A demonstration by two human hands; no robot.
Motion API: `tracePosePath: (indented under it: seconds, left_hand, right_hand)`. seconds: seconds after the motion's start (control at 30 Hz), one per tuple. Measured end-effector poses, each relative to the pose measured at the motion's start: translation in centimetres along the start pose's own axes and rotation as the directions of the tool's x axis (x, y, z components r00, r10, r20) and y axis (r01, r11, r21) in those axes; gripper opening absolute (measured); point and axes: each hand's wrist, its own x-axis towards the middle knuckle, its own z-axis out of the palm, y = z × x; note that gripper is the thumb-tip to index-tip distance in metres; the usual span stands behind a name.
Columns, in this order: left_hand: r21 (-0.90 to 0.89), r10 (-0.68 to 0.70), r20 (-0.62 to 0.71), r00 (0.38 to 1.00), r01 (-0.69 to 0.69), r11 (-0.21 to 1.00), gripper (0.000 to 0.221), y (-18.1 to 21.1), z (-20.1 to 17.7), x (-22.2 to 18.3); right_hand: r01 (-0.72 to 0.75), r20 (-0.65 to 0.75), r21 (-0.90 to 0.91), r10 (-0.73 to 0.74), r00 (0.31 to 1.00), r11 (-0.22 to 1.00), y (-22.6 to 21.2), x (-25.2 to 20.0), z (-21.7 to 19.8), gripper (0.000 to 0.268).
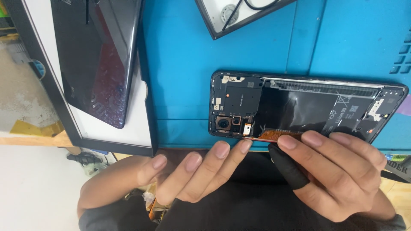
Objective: Disassembling a smartphone by removing the back cover and manipulating internal components
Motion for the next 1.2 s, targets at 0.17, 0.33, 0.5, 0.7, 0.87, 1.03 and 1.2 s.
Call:
tracePosePath:
  seconds: [0.17,0.33,0.5,0.7,0.87,1.03,1.2]
  left_hand:
    - [-0.015,-0.020,0.026,0.999,0.021,1.000,0.041,0.7,0.9,0.6]
    - [-0.025,-0.052,0.052,0.997,0.053,0.998,0.043,1.9,1.6,1.4]
    - [-0.055,-0.196,-0.096,0.976,0.191,0.980,0.027,-0.3,-2.4,-2.6]
    - [-0.220,-0.562,-0.071,0.824,0.537,0.815,0.012,0.0,-3.1,0.4]
    - [-0.231,-0.670,0.096,0.736,0.671,0.705,0.009,0.0,-3.6,3.3]
    - [-0.173,-0.543,0.226,0.809,0.581,0.795,0.008,-0.8,-5.1,4.1]
    - [-0.227,-0.492,0.170,0.854,0.520,0.824,0.012,-1.4,-4.4,3.9]
  right_hand:
    - [0.000,-0.020,-0.003,0.000,1.000,1.000,0.1,-0.1,0.1,0.012]
    - [-0.013,0.001,-0.009,0.013,1.000,1.000,-0.1,0.3,0.0,0.012]
    - [-0.136,0.021,0.046,0.135,0.991,0.990,-1.3,1.0,-0.5,0.015]
    - [-0.427,0.169,0.134,0.404,0.899,0.894,-3.1,0.0,-3.3,0.022]
    - [-0.707,0.316,0.146,0.644,0.696,0.692,-3.9,0.0,-5.7,0.039]
    - [-0.577,0.366,0.212,0.484,0.795,0.789,-2.0,-0.8,-5.4,0.044]
    - [-0.663,0.276,0.235,0.605,0.747,0.711,-3.7,1.7,-5.2,0.033]
